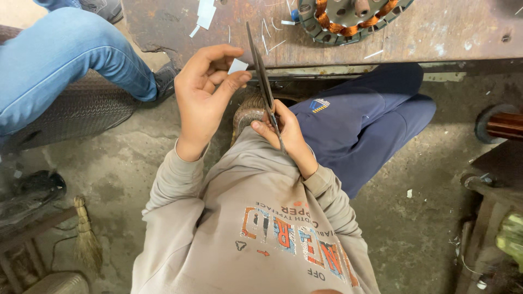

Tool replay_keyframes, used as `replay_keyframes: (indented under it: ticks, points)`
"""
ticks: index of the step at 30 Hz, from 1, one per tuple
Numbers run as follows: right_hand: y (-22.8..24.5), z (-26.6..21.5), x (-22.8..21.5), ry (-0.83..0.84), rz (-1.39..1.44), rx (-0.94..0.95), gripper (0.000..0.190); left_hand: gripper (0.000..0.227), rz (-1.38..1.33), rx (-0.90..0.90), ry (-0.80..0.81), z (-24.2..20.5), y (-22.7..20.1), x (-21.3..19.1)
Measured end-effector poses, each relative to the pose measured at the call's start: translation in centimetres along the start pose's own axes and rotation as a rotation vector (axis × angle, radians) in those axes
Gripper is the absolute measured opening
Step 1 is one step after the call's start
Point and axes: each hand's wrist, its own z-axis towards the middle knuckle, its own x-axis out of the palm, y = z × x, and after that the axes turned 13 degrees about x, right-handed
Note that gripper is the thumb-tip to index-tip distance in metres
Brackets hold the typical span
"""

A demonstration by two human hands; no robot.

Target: The person cuts small white rectangular pieces using scissors and inserts them into the slots of a copper-wound motor stator. The person repeats this process for multiple slots, handling the stator and pieces by hand.

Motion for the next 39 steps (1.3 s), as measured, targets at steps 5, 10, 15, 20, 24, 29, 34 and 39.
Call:
replay_keyframes:
  ticks: [5, 10, 15, 20, 24, 29, 34, 39]
  points:
    - [0.0, -0.3, 0.0, 0.011, -0.008, 0.013, 0.028, 0.023, 0.159, 0.177, 0.085, 0.2, 0.6, 1.2]
    - [0.0, -0.5, -0.4, 0.031, 0.007, -0.005, 0.029, 0.021, 0.058, 0.111, 0.029, -0.4, 1.4, 1.4]
    - [0.0, -0.5, -0.6, 0.062, -0.042, -0.008, 0.029, 0.017, -0.144, 0.071, 0.023, 0.3, 1.9, 0.5]
    - [0.1, -0.6, -1.2, 0.161, -0.025, -0.022, 0.035, 0.019, -0.336, 0.078, -0.068, 2.2, 2.8, 0.6]
    - [0.5, -0.4, -1.2, 0.192, -0.028, -0.058, 0.042, 0.021, -0.304, 0.076, -0.140, 3.1, 2.9, 0.9]
    - [1.1, -0.3, -1.0, 0.116, -0.121, 0.060, 0.036, 0.024, -0.083, 0.204, -0.124, 2.8, 2.9, 1.4]
    - [1.5, 0.1, -1.4, 0.119, -0.141, 0.134, 0.033, 0.022, -0.026, 0.195, -0.028, 3.4, 3.0, 0.4]
    - [1.1, 0.5, -1.7, 0.125, -0.188, 0.148, 0.036, 0.019, -0.056, 0.124, -0.015, 3.5, 2.7, 0.1]
